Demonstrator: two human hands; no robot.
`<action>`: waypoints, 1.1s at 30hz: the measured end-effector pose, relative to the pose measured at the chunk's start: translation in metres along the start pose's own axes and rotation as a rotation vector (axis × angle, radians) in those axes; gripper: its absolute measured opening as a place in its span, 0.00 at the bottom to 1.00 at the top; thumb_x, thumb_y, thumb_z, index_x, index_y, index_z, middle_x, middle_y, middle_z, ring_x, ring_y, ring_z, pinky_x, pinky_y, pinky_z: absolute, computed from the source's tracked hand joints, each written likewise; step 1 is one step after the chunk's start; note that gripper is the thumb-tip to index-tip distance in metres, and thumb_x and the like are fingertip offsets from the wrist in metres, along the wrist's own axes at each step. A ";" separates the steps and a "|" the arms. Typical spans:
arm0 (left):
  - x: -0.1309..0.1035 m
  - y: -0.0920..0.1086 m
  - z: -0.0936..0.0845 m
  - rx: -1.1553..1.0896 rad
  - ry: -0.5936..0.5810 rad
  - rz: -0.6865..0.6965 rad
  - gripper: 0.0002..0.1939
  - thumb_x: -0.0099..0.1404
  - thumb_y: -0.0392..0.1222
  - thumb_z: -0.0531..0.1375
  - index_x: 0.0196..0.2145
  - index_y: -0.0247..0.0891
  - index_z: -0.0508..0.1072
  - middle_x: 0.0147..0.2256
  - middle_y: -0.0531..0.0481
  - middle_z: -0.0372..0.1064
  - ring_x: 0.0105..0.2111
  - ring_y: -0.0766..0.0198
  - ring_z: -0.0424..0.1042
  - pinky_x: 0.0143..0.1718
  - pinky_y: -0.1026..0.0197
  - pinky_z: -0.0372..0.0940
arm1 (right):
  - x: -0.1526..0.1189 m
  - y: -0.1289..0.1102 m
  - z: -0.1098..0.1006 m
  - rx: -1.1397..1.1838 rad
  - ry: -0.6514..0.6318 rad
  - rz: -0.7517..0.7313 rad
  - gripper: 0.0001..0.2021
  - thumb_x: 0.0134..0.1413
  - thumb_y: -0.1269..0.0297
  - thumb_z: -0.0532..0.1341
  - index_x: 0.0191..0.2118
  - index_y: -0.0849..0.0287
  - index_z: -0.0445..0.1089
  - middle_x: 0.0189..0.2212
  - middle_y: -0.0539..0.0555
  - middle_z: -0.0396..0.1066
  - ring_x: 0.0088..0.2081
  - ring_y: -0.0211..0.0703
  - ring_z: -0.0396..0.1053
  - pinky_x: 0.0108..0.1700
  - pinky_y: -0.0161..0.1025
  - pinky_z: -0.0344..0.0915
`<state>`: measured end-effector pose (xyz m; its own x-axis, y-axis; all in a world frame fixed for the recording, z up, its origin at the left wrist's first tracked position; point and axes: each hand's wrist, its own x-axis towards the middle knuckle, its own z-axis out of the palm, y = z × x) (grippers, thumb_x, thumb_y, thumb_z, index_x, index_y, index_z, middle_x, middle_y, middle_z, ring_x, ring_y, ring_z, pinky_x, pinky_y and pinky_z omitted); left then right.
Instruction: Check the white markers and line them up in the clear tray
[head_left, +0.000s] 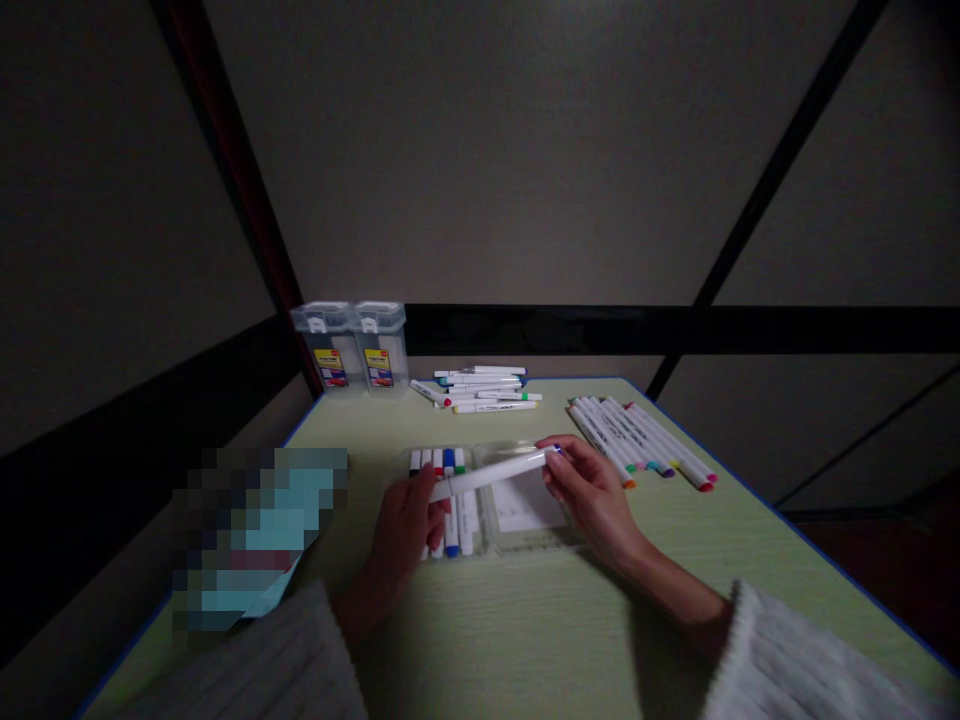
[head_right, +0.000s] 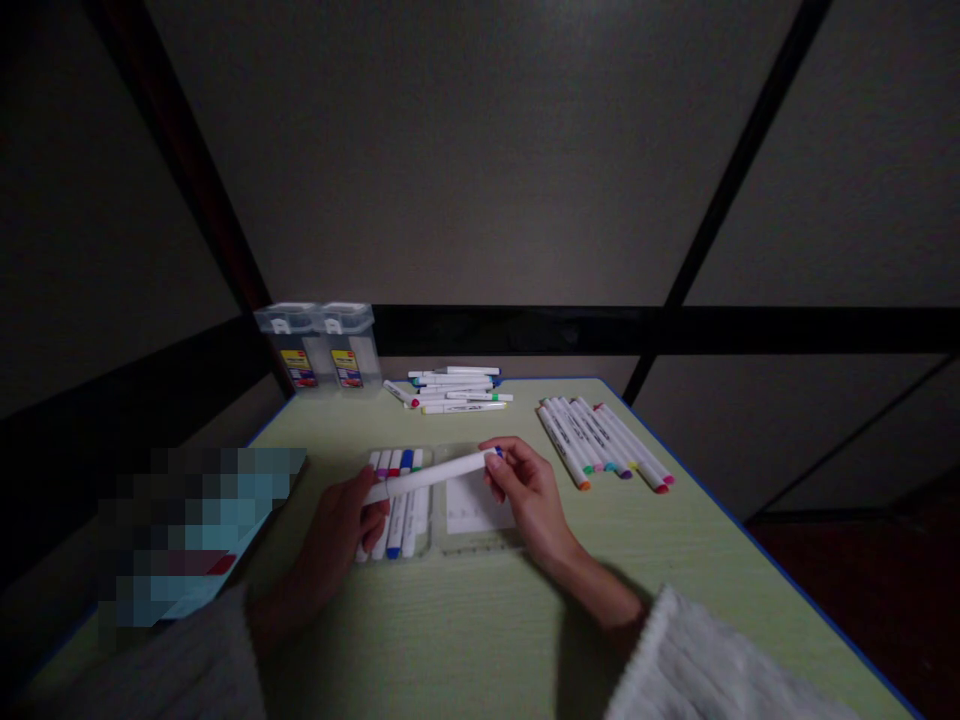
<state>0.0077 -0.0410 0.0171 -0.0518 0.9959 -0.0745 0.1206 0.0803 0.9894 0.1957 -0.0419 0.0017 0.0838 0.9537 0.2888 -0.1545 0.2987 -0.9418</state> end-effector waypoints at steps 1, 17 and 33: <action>0.000 0.000 0.000 -0.007 -0.004 0.004 0.21 0.50 0.56 0.48 0.12 0.37 0.58 0.06 0.61 0.45 0.07 0.75 0.49 0.11 0.69 0.44 | 0.000 0.000 0.000 -0.016 0.007 0.003 0.09 0.48 0.59 0.60 0.33 0.59 0.67 0.18 0.46 0.60 0.19 0.31 0.54 0.20 0.30 0.49; 0.000 -0.004 -0.001 -0.041 -0.046 0.017 0.23 0.51 0.58 0.49 0.12 0.36 0.59 0.07 0.61 0.44 0.07 0.75 0.48 0.11 0.69 0.43 | 0.000 0.000 0.000 -0.187 0.041 -0.039 0.13 0.50 0.54 0.57 0.25 0.58 0.61 0.16 0.44 0.52 0.18 0.32 0.50 0.19 0.31 0.48; -0.003 -0.003 0.000 0.061 -0.127 0.047 0.27 0.49 0.64 0.47 0.11 0.37 0.59 0.05 0.59 0.47 0.07 0.75 0.48 0.12 0.68 0.44 | 0.003 0.005 -0.003 -0.214 0.098 0.017 0.21 0.49 0.49 0.55 0.17 0.57 0.52 0.14 0.43 0.47 0.17 0.32 0.45 0.18 0.33 0.42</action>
<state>0.0079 -0.0445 0.0147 0.0808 0.9956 -0.0469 0.1800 0.0317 0.9832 0.1980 -0.0378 -0.0026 0.1802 0.9474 0.2644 0.0543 0.2588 -0.9644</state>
